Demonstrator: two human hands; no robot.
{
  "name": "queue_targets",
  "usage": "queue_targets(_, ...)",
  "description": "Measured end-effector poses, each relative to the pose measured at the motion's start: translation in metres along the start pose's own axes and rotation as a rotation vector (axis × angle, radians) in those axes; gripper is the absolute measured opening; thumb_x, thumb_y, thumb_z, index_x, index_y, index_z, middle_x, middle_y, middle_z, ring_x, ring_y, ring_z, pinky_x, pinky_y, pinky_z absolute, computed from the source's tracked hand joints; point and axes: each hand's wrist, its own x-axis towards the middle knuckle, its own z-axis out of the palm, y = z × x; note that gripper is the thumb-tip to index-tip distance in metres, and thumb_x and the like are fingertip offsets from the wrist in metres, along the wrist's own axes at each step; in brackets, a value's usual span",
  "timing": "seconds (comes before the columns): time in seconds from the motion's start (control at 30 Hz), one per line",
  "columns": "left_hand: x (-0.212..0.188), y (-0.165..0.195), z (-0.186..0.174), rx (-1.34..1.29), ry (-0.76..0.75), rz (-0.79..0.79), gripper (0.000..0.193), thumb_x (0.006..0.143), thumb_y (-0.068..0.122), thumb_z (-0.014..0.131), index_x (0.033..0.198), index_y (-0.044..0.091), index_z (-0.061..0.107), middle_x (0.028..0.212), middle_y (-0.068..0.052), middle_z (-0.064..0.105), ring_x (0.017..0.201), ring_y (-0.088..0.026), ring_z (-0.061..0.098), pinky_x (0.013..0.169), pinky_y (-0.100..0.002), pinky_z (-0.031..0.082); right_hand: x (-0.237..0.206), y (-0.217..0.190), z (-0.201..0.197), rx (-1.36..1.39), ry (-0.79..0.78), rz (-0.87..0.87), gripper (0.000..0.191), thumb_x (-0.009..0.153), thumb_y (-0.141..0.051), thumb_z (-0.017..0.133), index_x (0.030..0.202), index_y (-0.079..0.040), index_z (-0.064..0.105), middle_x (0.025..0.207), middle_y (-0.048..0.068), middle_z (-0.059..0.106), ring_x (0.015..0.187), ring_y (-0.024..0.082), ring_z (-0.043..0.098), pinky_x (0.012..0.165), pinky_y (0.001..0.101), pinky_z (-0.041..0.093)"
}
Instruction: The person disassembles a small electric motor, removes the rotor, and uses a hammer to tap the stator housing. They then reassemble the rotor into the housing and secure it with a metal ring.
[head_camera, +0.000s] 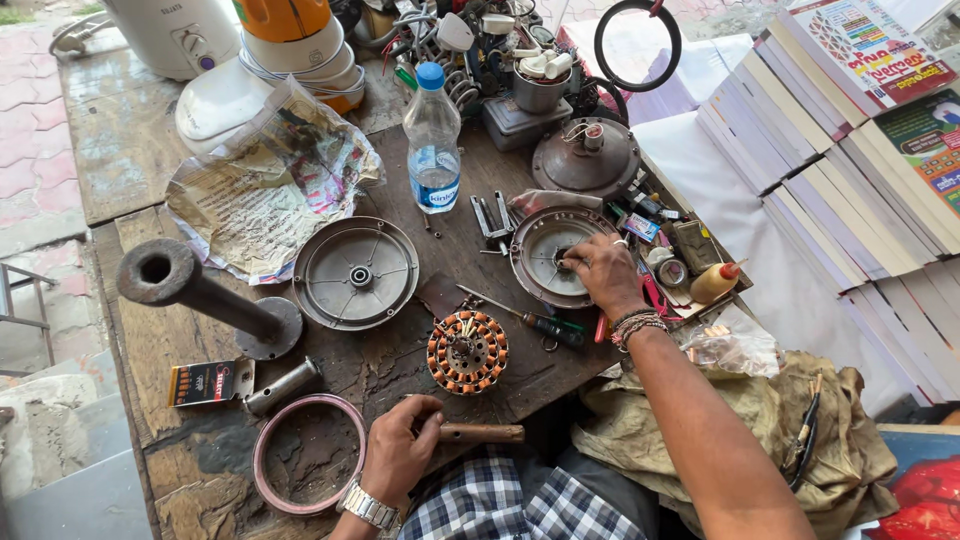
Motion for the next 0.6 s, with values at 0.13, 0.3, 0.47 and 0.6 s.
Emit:
queue_targets(0.13,0.004,-0.004,-0.001,0.016,-0.046,-0.077,0.019,0.086,0.016,0.073,0.101,0.006,0.076,0.088,-0.008,0.08,0.072,-0.019,0.077,0.063,-0.033,0.059,0.0,0.003,-0.003,-0.089,-0.177,-0.038,0.018,0.077,-0.029,0.08,0.091,-0.019,0.084,0.097,0.005,0.069,0.102,0.03,0.059,0.094,0.0439,0.048)
queue_targets(0.3,0.008,-0.002,0.0,0.026,-0.101,-0.125,0.02,0.087,0.018,0.072,0.104,0.008,0.076,0.088,-0.006,0.081,0.069,-0.016,0.076,0.06,-0.03,0.058,0.008,0.003,-0.004,-0.169,-0.292,0.053,0.019,0.088,-0.032,0.076,0.1,-0.019,0.082,0.104,0.007,0.066,0.108,0.029,0.058,0.098,0.0439,0.046)
queue_targets(0.47,0.007,-0.002,-0.001,0.029,-0.094,-0.127,0.019,0.087,0.018,0.071,0.103,0.008,0.076,0.088,-0.006,0.081,0.07,-0.016,0.076,0.061,-0.031,0.059,0.014,0.002,0.003,-0.159,-0.315,0.092,0.018,0.089,-0.031,0.074,0.103,-0.024,0.082,0.105,0.008,0.066,0.11,0.029,0.057,0.101,0.044,0.046)
queue_targets(0.6,0.005,-0.003,-0.004,0.013,-0.072,-0.127,0.02,0.087,0.018,0.072,0.102,0.007,0.076,0.087,-0.007,0.081,0.072,-0.018,0.076,0.063,-0.033,0.059,0.013,-0.002,0.009,-0.216,-0.333,0.092,0.018,0.085,-0.03,0.076,0.101,-0.024,0.082,0.107,0.007,0.066,0.114,0.03,0.056,0.104,0.0458,0.041)
